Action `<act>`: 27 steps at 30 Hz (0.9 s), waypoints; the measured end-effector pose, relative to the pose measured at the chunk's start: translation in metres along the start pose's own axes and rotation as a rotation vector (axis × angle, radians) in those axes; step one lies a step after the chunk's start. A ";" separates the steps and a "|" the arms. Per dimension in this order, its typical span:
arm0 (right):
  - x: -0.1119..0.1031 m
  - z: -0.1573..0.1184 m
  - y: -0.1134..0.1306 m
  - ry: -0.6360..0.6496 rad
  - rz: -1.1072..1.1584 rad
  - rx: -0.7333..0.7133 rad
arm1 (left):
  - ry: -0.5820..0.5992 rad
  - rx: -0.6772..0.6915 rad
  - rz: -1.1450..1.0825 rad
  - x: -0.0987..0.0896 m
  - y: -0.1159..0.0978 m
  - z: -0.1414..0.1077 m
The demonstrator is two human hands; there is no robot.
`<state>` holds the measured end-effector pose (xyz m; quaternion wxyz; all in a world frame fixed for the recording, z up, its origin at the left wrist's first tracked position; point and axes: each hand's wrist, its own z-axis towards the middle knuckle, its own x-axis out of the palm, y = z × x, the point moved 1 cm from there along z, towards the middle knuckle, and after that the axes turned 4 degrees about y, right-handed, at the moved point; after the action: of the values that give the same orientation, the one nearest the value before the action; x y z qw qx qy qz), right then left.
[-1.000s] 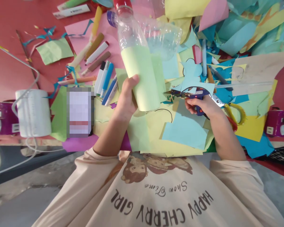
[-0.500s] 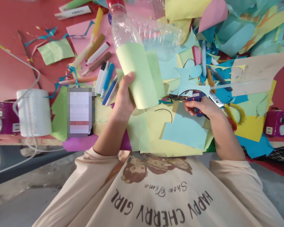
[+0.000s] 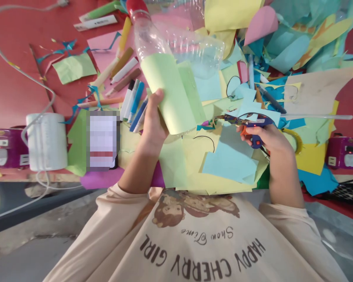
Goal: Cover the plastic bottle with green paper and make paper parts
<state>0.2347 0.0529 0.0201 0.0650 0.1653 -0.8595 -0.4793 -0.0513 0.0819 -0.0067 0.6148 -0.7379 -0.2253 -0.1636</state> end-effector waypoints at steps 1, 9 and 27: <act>0.001 -0.002 -0.002 -0.013 0.025 -0.013 | 0.006 0.000 -0.003 0.000 0.002 0.000; 0.022 0.002 -0.006 0.024 -0.058 -0.044 | -0.057 0.002 0.092 -0.001 0.009 0.003; 0.020 -0.003 -0.013 0.029 -0.030 0.036 | -0.061 -0.020 0.028 0.002 0.005 0.001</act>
<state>0.2202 0.0370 0.0095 0.0671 0.1860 -0.8644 -0.4623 -0.0474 0.0826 -0.0098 0.6026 -0.7517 -0.2319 -0.1344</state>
